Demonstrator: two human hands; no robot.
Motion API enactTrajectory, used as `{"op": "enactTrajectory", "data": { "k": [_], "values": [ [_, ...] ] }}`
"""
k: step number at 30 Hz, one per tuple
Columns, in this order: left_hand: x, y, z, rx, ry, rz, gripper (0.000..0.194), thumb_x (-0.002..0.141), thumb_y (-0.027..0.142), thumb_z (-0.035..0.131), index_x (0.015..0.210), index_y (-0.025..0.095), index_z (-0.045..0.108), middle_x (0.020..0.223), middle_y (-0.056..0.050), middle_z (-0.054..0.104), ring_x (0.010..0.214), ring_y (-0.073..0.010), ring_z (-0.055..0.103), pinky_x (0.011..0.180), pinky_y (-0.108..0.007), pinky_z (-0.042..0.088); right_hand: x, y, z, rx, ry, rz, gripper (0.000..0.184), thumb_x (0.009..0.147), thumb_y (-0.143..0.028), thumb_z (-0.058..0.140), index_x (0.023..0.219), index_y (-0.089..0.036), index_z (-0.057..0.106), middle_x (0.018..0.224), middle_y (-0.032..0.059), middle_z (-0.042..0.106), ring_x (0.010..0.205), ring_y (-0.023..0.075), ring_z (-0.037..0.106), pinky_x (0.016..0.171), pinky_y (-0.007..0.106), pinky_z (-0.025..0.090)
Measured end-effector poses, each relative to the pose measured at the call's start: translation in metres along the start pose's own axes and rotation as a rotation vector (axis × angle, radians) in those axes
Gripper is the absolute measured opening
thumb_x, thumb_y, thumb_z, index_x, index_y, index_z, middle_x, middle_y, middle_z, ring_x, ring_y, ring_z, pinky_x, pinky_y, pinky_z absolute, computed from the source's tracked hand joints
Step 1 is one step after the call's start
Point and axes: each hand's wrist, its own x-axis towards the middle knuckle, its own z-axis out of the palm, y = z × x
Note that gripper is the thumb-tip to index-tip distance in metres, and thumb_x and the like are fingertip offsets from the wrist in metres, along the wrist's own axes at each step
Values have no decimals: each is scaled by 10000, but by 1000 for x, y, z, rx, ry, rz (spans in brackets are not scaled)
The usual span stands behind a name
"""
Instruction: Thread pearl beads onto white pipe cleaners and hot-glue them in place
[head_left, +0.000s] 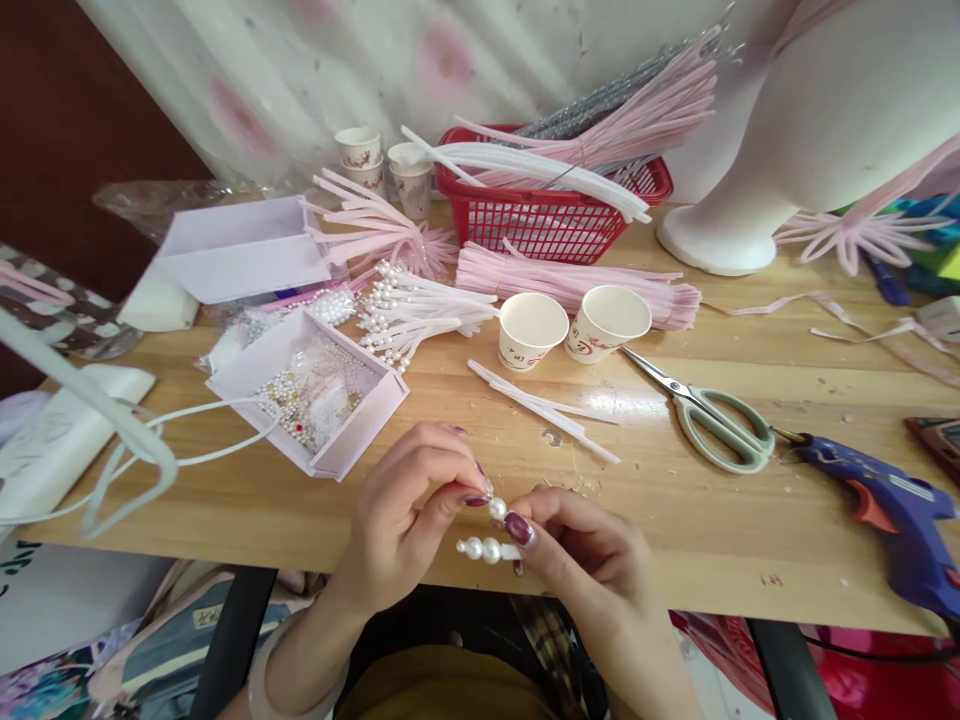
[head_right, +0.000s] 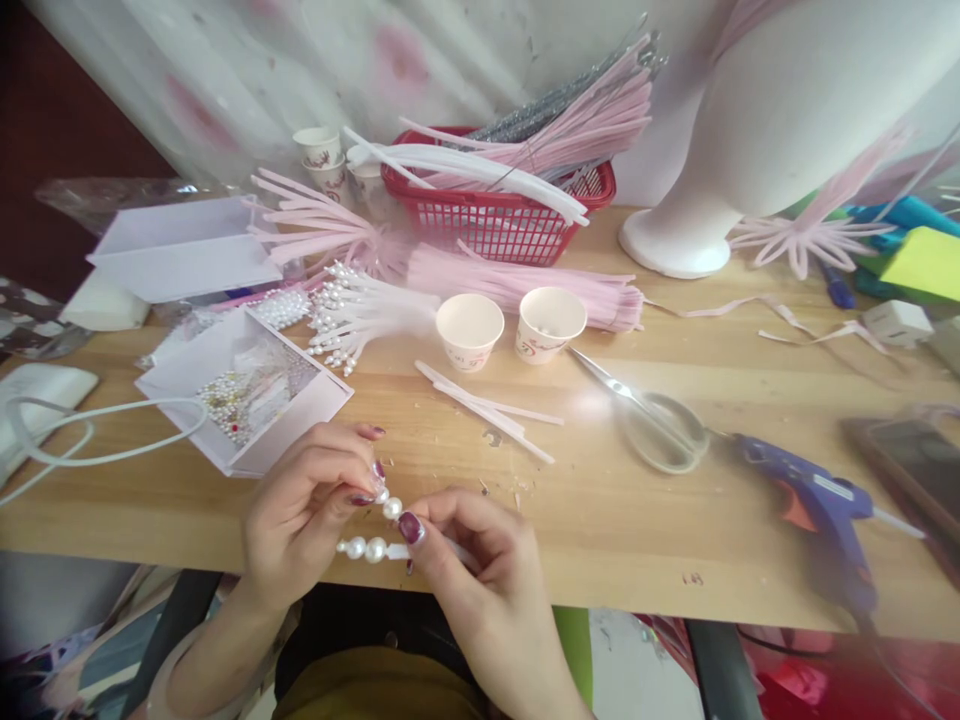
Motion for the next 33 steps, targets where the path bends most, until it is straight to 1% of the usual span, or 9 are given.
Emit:
{"op": "enactTrajectory", "data": {
  "k": [7,10,14,19,22,24,27,28,33],
  "values": [
    [-6,-1,8,-190,137,-140,125,997,219,575,928,250,675,816,-6,640,806,-175,596,967,-371,518,6,8,2,34,-68,-94,245,896,-389,744,737,-202,736,639,-8,615,572,115,502,518,189,437],
    [-6,-1,12,-293,184,-237,117,1002,240,579,903,241,641,796,12,615,796,-157,594,968,-353,514,4,5,3,35,-30,-18,243,884,-394,755,733,-204,737,656,-8,619,602,123,519,567,207,456],
    [0,0,12,-398,264,-314,196,1036,295,522,865,232,595,789,25,595,763,-142,592,958,-358,517,1,1,5,60,5,42,220,868,-386,766,742,-208,745,676,-8,632,629,131,528,606,225,452],
    [9,1,-2,-469,377,-339,385,1027,429,510,706,217,516,617,58,473,565,-119,503,772,-305,543,1,1,4,81,55,32,212,840,-396,796,721,-226,757,654,-16,643,626,128,522,596,221,424],
    [6,-1,-12,-387,329,-336,531,1028,449,501,559,207,446,519,55,418,508,-114,445,704,-276,508,2,1,2,133,64,28,224,809,-429,830,705,-243,764,622,-30,636,605,115,524,585,207,416],
    [4,-1,-15,-274,267,-353,481,992,389,603,554,199,543,590,26,537,600,-121,530,717,-257,500,2,1,2,167,60,26,233,791,-454,847,705,-251,772,618,-33,635,605,110,528,588,200,417],
    [5,2,-13,-209,193,-414,43,888,292,763,891,257,788,954,-9,716,842,-133,639,795,-223,518,2,2,1,184,49,30,235,775,-467,862,715,-254,783,622,-31,641,610,108,534,598,198,421],
    [6,4,-10,-243,165,-431,106,879,294,774,981,289,800,1016,-8,726,870,-131,648,811,-215,525,2,2,1,183,46,31,231,776,-463,863,720,-253,785,625,-30,645,611,110,538,598,201,424],
    [9,16,2,-369,34,-464,62,898,289,751,847,269,782,840,18,708,831,-117,655,776,-186,524,5,7,-1,141,4,-10,201,826,-430,832,748,-252,782,651,-26,654,610,109,550,601,202,449]
  ]
}}
